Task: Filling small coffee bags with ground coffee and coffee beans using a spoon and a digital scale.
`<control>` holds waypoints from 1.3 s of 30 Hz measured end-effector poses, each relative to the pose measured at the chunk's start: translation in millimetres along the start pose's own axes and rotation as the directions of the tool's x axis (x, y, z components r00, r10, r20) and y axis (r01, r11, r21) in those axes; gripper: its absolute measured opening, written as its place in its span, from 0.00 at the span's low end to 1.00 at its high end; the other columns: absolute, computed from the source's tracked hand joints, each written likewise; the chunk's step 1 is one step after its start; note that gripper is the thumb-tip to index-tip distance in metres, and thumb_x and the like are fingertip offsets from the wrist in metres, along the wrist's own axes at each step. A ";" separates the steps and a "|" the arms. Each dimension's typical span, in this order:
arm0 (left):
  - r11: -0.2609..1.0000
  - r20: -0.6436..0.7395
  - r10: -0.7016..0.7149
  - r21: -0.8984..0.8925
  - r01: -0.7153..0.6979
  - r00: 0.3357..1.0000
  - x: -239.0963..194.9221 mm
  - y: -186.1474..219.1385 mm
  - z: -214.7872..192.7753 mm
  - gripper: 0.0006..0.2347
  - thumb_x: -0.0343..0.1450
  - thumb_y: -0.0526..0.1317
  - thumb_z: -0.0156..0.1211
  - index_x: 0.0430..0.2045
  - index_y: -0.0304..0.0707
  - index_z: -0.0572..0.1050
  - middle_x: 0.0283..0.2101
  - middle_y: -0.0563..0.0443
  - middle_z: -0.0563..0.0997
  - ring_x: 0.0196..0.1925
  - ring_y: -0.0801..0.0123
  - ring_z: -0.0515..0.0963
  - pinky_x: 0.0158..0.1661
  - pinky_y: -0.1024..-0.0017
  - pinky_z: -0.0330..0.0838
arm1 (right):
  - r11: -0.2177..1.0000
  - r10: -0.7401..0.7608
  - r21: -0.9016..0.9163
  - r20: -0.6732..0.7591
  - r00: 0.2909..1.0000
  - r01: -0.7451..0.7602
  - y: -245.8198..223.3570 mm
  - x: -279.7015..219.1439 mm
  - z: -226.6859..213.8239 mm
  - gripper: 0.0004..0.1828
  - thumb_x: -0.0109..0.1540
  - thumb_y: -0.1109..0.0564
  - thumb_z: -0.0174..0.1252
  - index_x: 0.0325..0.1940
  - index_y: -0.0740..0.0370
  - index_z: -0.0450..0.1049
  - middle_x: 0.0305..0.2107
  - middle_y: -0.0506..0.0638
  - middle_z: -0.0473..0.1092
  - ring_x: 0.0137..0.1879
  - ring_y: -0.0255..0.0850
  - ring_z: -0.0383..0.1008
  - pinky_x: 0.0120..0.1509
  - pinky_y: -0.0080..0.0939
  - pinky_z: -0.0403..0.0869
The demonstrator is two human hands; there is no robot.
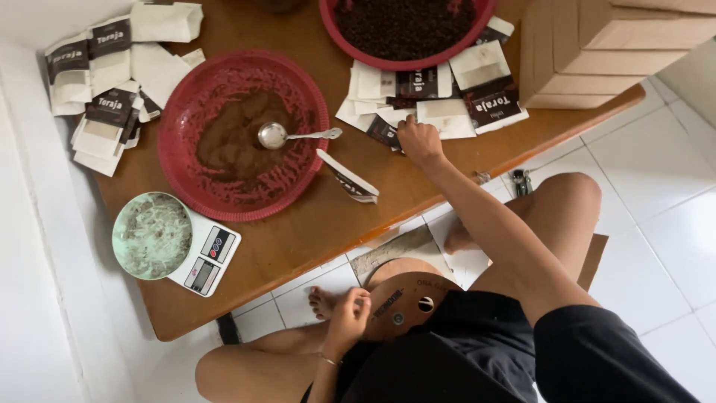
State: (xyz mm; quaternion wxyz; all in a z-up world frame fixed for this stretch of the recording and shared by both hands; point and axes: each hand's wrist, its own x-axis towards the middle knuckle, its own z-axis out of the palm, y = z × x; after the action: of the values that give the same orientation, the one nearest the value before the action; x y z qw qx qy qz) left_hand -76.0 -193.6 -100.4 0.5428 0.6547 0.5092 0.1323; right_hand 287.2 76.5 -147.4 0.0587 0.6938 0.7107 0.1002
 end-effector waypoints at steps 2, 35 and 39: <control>1.000 -0.014 -0.008 0.022 0.009 1.000 -0.5 21.7 -10.3 0.07 0.75 0.43 0.51 0.38 0.42 0.74 0.40 0.52 0.83 0.34 0.66 0.83 0.39 0.71 0.77 | 0.988 0.040 0.151 -0.010 0.999 -0.038 12.5 -10.7 -2.1 0.09 0.61 0.65 0.54 0.44 0.63 0.76 0.40 0.56 0.72 0.24 0.51 0.77 0.22 0.48 0.73; 0.892 -0.172 -0.190 -0.441 0.097 0.967 181.8 191.7 57.6 0.31 0.76 0.45 0.54 0.71 0.29 0.48 0.70 0.25 0.51 0.55 0.48 0.78 0.50 0.57 0.77 | -0.269 0.512 0.874 0.485 0.709 -0.404 62.3 -164.3 -155.2 0.20 0.67 0.53 0.59 0.56 0.72 0.74 0.46 0.67 0.76 0.47 0.57 0.79 0.48 0.54 0.79; 0.806 -0.173 -0.224 -0.586 0.083 0.959 191.4 192.4 58.3 0.31 0.77 0.41 0.53 0.71 0.34 0.42 0.68 0.26 0.54 0.49 0.58 0.83 0.39 0.71 0.81 | -0.230 0.603 0.813 0.550 0.577 -0.534 75.5 -144.3 -175.1 0.25 0.67 0.44 0.56 0.60 0.64 0.76 0.46 0.63 0.77 0.53 0.55 0.78 0.56 0.53 0.76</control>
State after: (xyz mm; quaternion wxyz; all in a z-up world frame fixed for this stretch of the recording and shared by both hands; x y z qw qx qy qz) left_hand 152.5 -51.3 -32.2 0.6594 0.3971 0.5576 0.3107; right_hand 326.2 -76.9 31.8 -0.4702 0.7907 0.1875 -0.3443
